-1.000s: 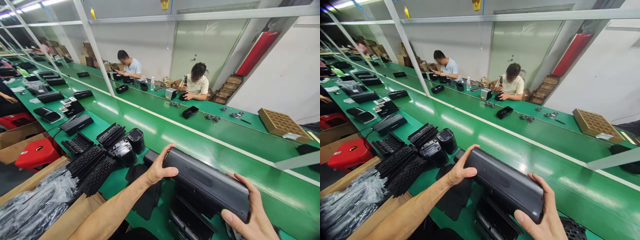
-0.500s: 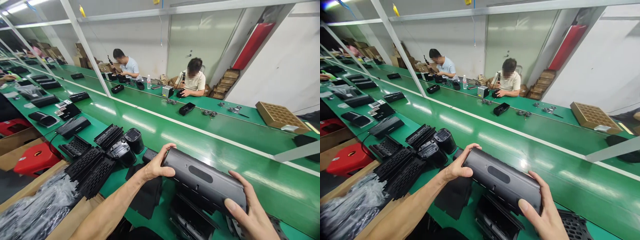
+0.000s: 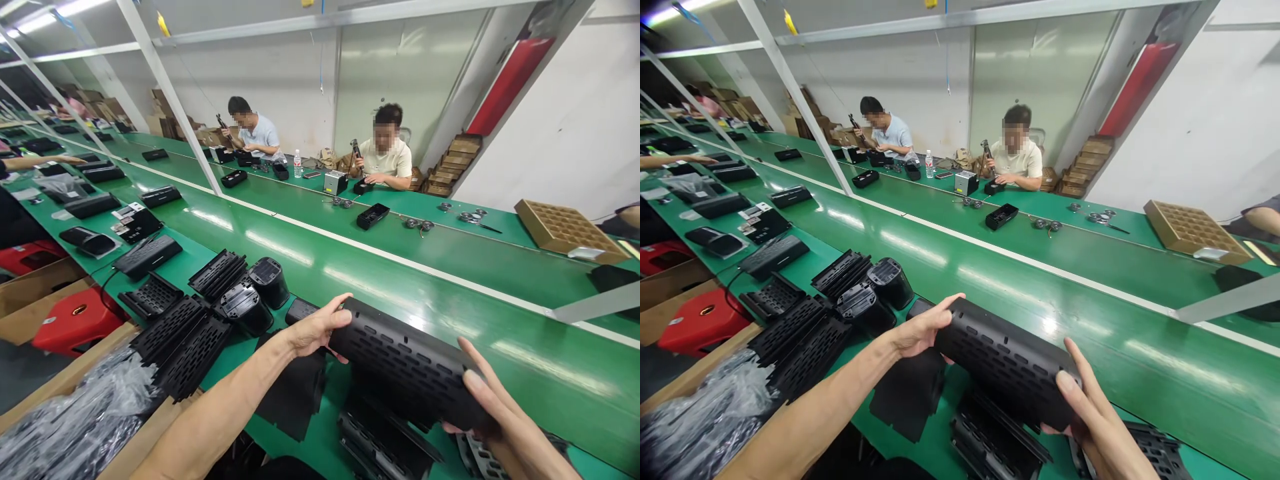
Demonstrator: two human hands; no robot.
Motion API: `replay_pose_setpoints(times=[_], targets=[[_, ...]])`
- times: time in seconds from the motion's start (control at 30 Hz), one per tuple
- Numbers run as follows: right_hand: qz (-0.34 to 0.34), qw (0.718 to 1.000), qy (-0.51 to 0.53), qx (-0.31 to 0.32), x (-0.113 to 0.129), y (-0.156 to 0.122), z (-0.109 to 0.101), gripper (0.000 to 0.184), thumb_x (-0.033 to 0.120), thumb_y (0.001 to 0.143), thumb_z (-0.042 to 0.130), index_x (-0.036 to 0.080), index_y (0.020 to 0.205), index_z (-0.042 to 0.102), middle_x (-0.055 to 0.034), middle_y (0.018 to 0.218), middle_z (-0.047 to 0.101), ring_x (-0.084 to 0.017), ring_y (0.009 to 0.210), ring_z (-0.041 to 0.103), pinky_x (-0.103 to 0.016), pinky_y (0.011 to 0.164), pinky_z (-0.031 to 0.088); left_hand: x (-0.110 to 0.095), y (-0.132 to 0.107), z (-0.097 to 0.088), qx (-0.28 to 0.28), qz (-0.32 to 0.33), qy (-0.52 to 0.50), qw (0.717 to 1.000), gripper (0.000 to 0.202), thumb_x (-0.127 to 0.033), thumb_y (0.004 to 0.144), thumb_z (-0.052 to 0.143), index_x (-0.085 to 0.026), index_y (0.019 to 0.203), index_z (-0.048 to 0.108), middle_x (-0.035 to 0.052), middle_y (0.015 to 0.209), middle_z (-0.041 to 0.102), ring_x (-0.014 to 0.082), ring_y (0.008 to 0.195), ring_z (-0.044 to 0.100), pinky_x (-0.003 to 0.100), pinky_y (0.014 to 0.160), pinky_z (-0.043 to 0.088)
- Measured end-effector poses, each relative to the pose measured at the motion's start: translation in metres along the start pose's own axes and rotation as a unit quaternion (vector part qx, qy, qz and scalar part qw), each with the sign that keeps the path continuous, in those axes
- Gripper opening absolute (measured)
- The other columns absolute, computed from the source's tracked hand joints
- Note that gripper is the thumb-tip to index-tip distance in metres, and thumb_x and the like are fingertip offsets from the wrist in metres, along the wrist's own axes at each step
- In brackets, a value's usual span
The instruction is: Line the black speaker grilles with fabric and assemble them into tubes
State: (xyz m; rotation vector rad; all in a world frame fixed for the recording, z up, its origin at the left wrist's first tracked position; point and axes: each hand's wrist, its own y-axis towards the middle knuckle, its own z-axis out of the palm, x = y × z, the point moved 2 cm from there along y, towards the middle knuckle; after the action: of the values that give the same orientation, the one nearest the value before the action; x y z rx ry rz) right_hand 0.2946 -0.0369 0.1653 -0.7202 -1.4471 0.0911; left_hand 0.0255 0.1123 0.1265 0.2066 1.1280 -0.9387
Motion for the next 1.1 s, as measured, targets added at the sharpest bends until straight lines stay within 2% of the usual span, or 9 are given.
replay_pose_setpoints(times=[0.07, 0.17, 0.27, 0.43, 0.53, 0.63, 0.8, 0.93, 1.1], targets=[[0.009, 1.000, 0.013, 0.005, 0.003, 0.002, -0.001, 0.085, 0.067, 0.078, 0.077, 0.047, 0.154, 0.044, -0.0042, 0.140, 0.065, -0.019, 0.069, 0.063, -0.034, 0.060, 0.056, -0.004, 0.002, -0.003, 0.015, -0.008, 0.018, 1.000, 0.105, -0.055, 0.076, 0.084, -0.034, 0.162, 0.027, 0.0116, 0.128, 0.062, 0.0235, 0.090, 0.069, 0.035, 0.070, 0.058], [0.016, 1.000, 0.017, 0.000, 0.003, 0.007, 0.000, 0.077, 0.065, 0.078, 0.078, 0.043, 0.147, 0.052, -0.0024, 0.140, 0.064, -0.019, 0.071, 0.064, -0.033, 0.058, 0.057, -0.004, 0.011, -0.003, -0.051, 0.040, 0.041, 0.997, 0.092, -0.051, 0.075, 0.085, -0.023, 0.154, 0.046, 0.0134, 0.124, 0.068, 0.0271, 0.101, 0.070, 0.039, 0.086, 0.058], [0.033, 0.999, 0.002, 0.004, 0.000, 0.018, -0.002, 0.081, 0.070, 0.080, 0.073, 0.037, 0.150, 0.048, -0.0041, 0.114, 0.074, -0.024, 0.072, 0.066, -0.036, 0.058, 0.058, 0.003, 0.023, 0.000, -0.089, 0.066, 0.044, 0.993, 0.079, -0.054, 0.078, 0.083, -0.017, 0.144, 0.058, 0.0141, 0.124, 0.072, 0.0321, 0.116, 0.066, 0.045, 0.103, 0.052], [0.071, 0.997, -0.035, 0.020, -0.006, 0.036, -0.014, 0.089, 0.078, 0.081, 0.066, 0.026, 0.151, 0.046, -0.0088, 0.088, 0.075, -0.031, 0.073, 0.071, -0.041, 0.060, 0.059, 0.009, 0.037, -0.002, -0.031, 0.023, 0.012, 0.999, 0.082, -0.053, 0.081, 0.080, -0.022, 0.151, 0.052, 0.0158, 0.135, 0.069, 0.0338, 0.128, 0.063, 0.050, 0.110, 0.047], [0.102, 0.994, -0.009, 0.026, -0.011, 0.048, -0.024, 0.093, 0.079, 0.080, 0.067, 0.023, 0.151, 0.045, -0.0119, 0.097, 0.076, -0.032, 0.076, 0.072, -0.044, 0.063, 0.062, 0.010, 0.048, -0.007, -0.014, 0.035, 0.026, 0.999, 0.095, -0.044, 0.075, 0.086, -0.025, 0.158, 0.044, 0.0151, 0.143, 0.064, 0.0351, 0.135, 0.058, 0.051, 0.114, 0.044], [0.057, 0.998, -0.007, 0.032, -0.017, 0.060, -0.032, 0.094, 0.071, 0.077, 0.075, 0.028, 0.155, 0.042, -0.0103, 0.135, 0.069, -0.034, 0.116, 0.068, -0.044, 0.088, 0.063, 0.013, 0.065, -0.011, -0.031, 0.069, 0.053, 0.996, 0.098, -0.043, 0.072, 0.087, -0.022, 0.158, 0.046, 0.0142, 0.143, 0.064, 0.0375, 0.139, 0.054, 0.052, 0.118, 0.040], [-0.010, 0.999, 0.024, 0.041, -0.030, 0.079, -0.039, 0.086, 0.062, 0.077, 0.079, 0.026, 0.149, 0.050, -0.0092, 0.151, 0.058, -0.035, 0.141, 0.050, -0.045, 0.119, 0.041, 0.019, 0.097, -0.014, -0.036, 0.095, 0.080, 0.992, 0.096, -0.043, 0.069, 0.088, -0.022, 0.155, 0.051, 0.0134, 0.145, 0.064, 0.0401, 0.140, 0.052, 0.054, 0.119, 0.039], [0.010, 0.998, 0.055, 0.041, -0.039, 0.093, -0.049, 0.079, 0.059, 0.080, 0.078, 0.029, 0.148, 0.050, -0.0082, 0.154, 0.055, -0.034, 0.140, 0.050, -0.048, 0.116, 0.044, 0.022, 0.120, -0.015, -0.025, 0.077, 0.081, 0.993, 0.097, -0.041, 0.069, 0.088, -0.020, 0.156, 0.049, 0.0138, 0.142, 0.066, 0.0395, 0.136, 0.056, 0.054, 0.118, 0.039], [0.043, 0.991, 0.118, 0.040, -0.049, 0.110, -0.066, 0.078, 0.052, 0.080, 0.082, 0.028, 0.147, 0.052, -0.0079, 0.149, 0.060, -0.029, 0.130, 0.059, -0.033, 0.092, 0.058, 0.031, 0.144, -0.015, 0.007, 0.060, 0.077, 0.995, 0.100, -0.040, 0.070, 0.085, -0.018, 0.158, 0.044, 0.0136, 0.149, 0.061, 0.0378, 0.142, 0.051, 0.053, 0.122, 0.035]])
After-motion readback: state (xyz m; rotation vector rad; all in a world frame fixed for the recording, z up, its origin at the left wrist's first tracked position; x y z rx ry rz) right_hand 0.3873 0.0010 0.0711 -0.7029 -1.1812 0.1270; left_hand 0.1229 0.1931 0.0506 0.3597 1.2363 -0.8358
